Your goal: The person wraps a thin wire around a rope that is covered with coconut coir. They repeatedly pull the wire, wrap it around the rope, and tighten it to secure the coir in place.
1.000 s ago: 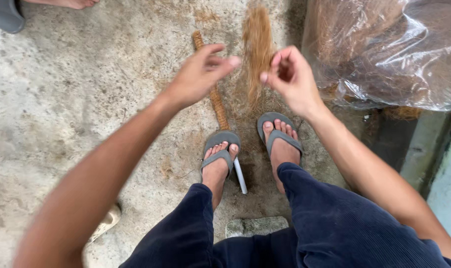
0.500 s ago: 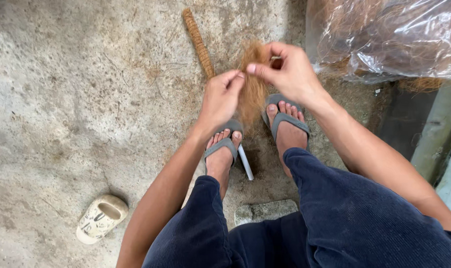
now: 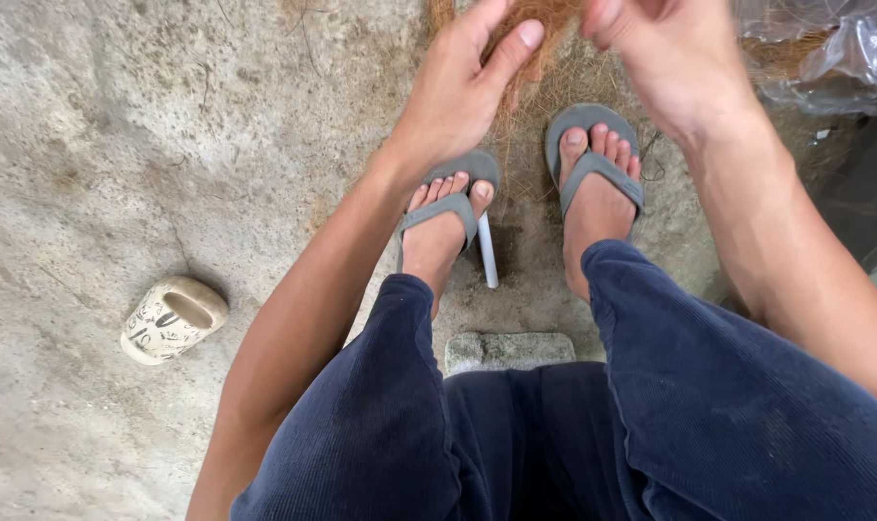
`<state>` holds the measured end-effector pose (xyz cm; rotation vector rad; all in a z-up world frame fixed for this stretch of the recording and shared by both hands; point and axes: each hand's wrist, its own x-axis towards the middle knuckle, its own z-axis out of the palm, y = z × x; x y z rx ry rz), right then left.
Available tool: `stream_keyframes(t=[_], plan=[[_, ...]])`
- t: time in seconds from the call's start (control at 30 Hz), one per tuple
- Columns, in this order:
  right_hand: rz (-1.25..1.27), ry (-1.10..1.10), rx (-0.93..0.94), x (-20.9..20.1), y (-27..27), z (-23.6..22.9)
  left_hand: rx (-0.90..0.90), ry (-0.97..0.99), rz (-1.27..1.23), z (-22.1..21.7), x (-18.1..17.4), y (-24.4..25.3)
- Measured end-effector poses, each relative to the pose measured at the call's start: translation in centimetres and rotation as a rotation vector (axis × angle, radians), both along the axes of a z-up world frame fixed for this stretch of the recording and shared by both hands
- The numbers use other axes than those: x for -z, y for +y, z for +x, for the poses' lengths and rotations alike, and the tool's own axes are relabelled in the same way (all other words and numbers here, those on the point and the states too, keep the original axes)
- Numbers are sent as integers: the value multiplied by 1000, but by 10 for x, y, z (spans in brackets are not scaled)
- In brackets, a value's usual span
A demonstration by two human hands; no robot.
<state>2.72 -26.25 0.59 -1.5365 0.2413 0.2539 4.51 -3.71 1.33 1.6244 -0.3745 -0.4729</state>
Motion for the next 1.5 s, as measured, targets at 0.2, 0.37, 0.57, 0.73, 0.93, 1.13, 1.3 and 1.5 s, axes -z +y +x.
stream_keyframes(t=[0.2,0.37,0.57,0.73,0.93,1.13,1.3,1.5], plan=[[285,-102,81,8,-21,4,172,293,287,7,-3,12],[35,-233,258,5,-38,-2,-91,223,777,11,-8,30],[-41,-166,134,-15,-10,-4,-142,-100,364,-14,-19,4],[13,-228,122,-20,-3,-21,-72,193,482,0,5,-22],[-49,190,146,13,-35,-124,-92,-243,739,33,4,-8],[-162,181,765,46,-125,-139,73,-237,770,12,-45,-17],[-28,303,771,64,-147,-118,680,-208,754,2,-138,-38],[6,238,821,61,-113,-188,1032,-76,939,-8,-167,-83]])
